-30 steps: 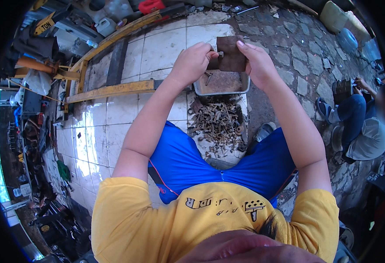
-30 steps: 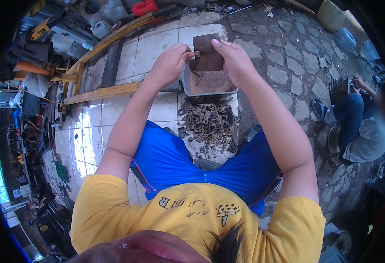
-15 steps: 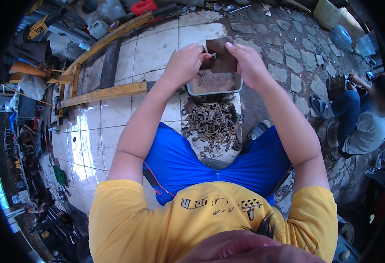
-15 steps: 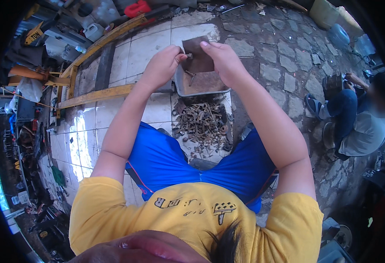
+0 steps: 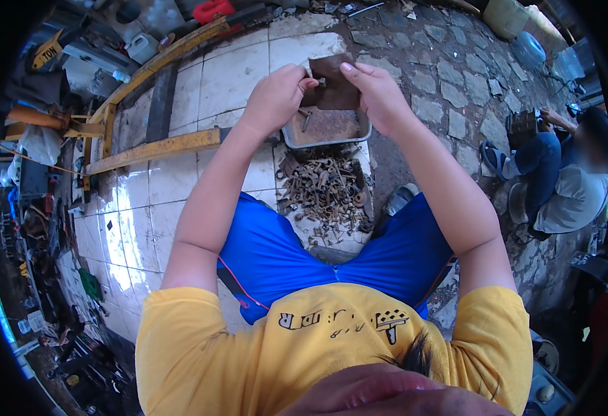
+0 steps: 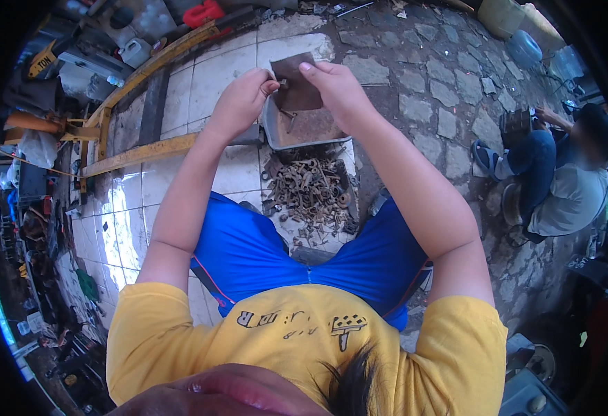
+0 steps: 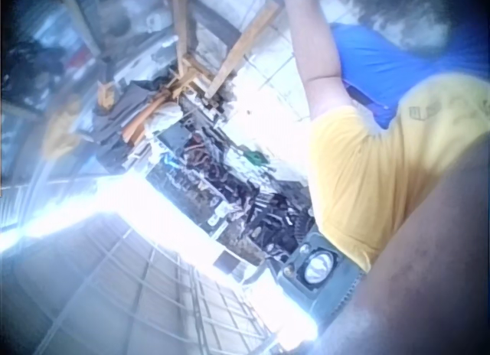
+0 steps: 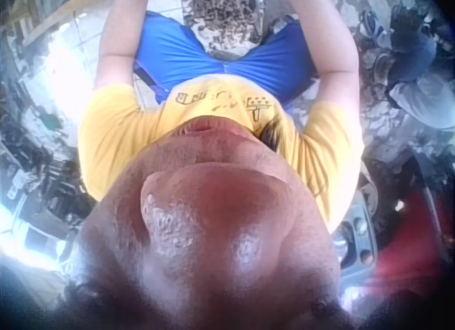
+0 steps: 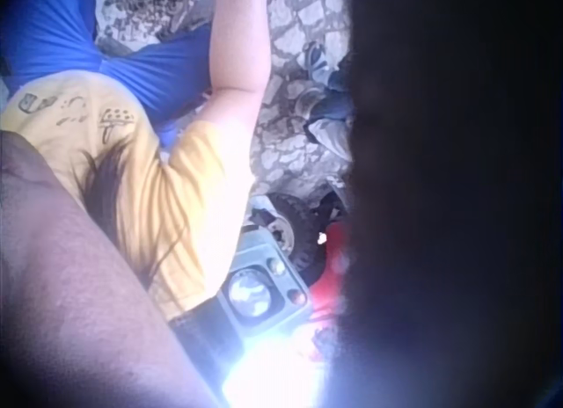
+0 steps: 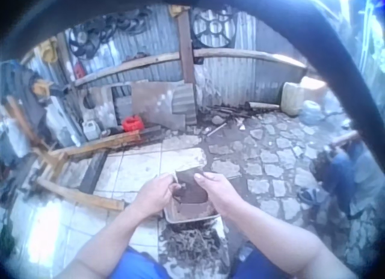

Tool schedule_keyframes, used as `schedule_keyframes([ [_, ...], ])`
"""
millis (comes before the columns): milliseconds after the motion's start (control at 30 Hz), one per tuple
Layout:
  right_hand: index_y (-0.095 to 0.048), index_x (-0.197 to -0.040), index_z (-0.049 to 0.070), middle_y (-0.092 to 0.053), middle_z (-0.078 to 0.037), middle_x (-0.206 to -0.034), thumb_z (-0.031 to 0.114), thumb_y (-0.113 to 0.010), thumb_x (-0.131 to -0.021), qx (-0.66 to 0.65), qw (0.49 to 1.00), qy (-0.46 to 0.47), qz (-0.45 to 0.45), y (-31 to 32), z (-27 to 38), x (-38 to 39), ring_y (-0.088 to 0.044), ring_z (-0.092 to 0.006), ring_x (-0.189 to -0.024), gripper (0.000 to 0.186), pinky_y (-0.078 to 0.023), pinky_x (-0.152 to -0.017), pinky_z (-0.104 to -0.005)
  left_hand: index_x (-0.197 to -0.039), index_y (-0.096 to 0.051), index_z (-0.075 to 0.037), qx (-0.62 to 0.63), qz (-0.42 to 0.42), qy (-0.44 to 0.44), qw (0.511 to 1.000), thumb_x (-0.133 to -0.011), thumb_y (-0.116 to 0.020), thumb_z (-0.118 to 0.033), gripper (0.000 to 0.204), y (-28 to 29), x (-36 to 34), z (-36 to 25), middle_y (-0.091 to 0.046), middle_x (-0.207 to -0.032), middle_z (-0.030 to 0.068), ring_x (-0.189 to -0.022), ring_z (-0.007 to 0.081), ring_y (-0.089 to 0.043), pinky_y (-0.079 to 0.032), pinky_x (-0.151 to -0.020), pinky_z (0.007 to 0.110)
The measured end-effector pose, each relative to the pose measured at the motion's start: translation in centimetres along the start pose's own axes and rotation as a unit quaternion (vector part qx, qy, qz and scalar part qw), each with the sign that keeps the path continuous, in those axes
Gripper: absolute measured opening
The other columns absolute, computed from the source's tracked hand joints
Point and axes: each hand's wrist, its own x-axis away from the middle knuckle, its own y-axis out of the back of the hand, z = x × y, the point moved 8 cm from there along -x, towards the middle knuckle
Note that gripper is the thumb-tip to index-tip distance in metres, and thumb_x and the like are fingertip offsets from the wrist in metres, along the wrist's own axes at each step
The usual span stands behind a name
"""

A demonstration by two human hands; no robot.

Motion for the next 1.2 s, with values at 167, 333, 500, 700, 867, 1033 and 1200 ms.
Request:
schedule_keyframes([
  [167, -0.073, -0.124, -0.001, -0.076, -0.005, -0.108, 0.028, -0.062, -0.110, 0.021, 0.999, 0.014, -0.022, -0.7, 1.6, 1.1, -0.070, -0.0117, -0.094, 0.034, -0.055, -0.088, -0.0305, -0.098, -0.064, -0.002, 0.012, 0.011, -0.003, 1.000, -0.105, -0.063, -0.027, 0.026, 0.0, 0.2, -0.1, -0.068, -0.100, 0.0198, -0.096, 0.0446, -0.066, -0.052, -0.080, 0.053],
  [333, -0.073, -0.125, -0.002, -0.076, -0.006, -0.111, 0.029, -0.062, -0.111, 0.042, 0.999, 0.011, -0.003, -1.1, 1.1, 1.1, -0.068, -0.0100, -0.096, 0.036, -0.054, -0.089, -0.0293, -0.102, -0.064, 0.000, 0.014, 0.018, -0.010, 1.000, -0.106, -0.062, -0.025, 0.026, 0.0, 0.4, -0.3, -0.066, -0.101, 0.0211, -0.098, 0.0441, -0.064, -0.051, -0.083, 0.050],
  [500, -0.072, -0.125, -0.001, -0.077, -0.005, -0.109, 0.029, -0.062, -0.110, 0.046, 0.999, -0.006, 0.007, -0.4, 0.9, 0.8, -0.071, -0.0115, -0.097, 0.035, -0.056, -0.090, -0.0288, -0.103, -0.065, 0.000, 0.011, 0.025, 0.008, 1.000, -0.105, -0.063, -0.023, 0.023, -0.1, 0.4, 0.1, -0.067, -0.102, 0.0201, -0.099, 0.0425, -0.065, -0.051, -0.084, 0.049],
  [700, -0.072, -0.124, 0.001, -0.078, -0.006, -0.112, 0.027, -0.064, -0.109, -0.012, 0.999, 0.026, -0.033, 2.4, 4.4, 1.0, -0.074, -0.0135, -0.098, 0.031, -0.058, -0.089, -0.0309, -0.105, -0.066, 0.000, 0.070, -0.013, -0.016, 0.997, -0.101, -0.069, -0.020, 0.020, 0.6, 0.4, -1.3, -0.068, -0.101, 0.0182, -0.096, 0.0402, -0.066, -0.052, -0.085, 0.046],
  [867, -0.073, -0.126, 0.000, -0.078, -0.004, -0.113, 0.025, -0.066, -0.108, 0.037, 0.998, 0.039, -0.036, 2.0, 4.3, 0.9, -0.072, -0.0123, -0.098, 0.031, -0.057, -0.089, -0.0306, -0.110, -0.065, -0.001, 0.091, -0.030, 0.018, 0.995, -0.098, -0.073, -0.020, 0.024, 1.4, 0.1, -1.5, -0.071, -0.102, 0.0197, -0.097, 0.0398, -0.068, -0.053, -0.084, 0.046],
  [1033, -0.073, -0.126, -0.003, -0.077, -0.005, -0.110, 0.022, -0.066, -0.107, 0.183, 0.982, 0.036, 0.000, 1.1, 3.9, 0.9, -0.069, -0.0114, -0.100, 0.032, -0.055, -0.089, -0.0307, -0.109, -0.064, 0.001, 0.133, -0.021, 0.018, 0.991, -0.095, -0.076, -0.021, 0.028, 1.3, -0.1, -1.5, -0.071, -0.101, 0.0209, -0.099, 0.0432, -0.067, -0.052, -0.085, 0.049],
  [1200, -0.070, -0.131, -0.004, -0.077, -0.005, -0.112, 0.022, -0.064, -0.107, 0.203, 0.979, 0.002, 0.008, 0.9, 2.8, 0.7, -0.068, -0.0136, -0.101, 0.036, -0.054, -0.090, -0.0308, -0.116, -0.062, 0.001, 0.083, -0.046, -0.047, 0.994, -0.102, -0.070, -0.023, 0.029, 1.6, 0.2, -2.2, -0.070, -0.104, 0.0211, -0.101, 0.0413, -0.066, -0.051, -0.090, 0.046],
])
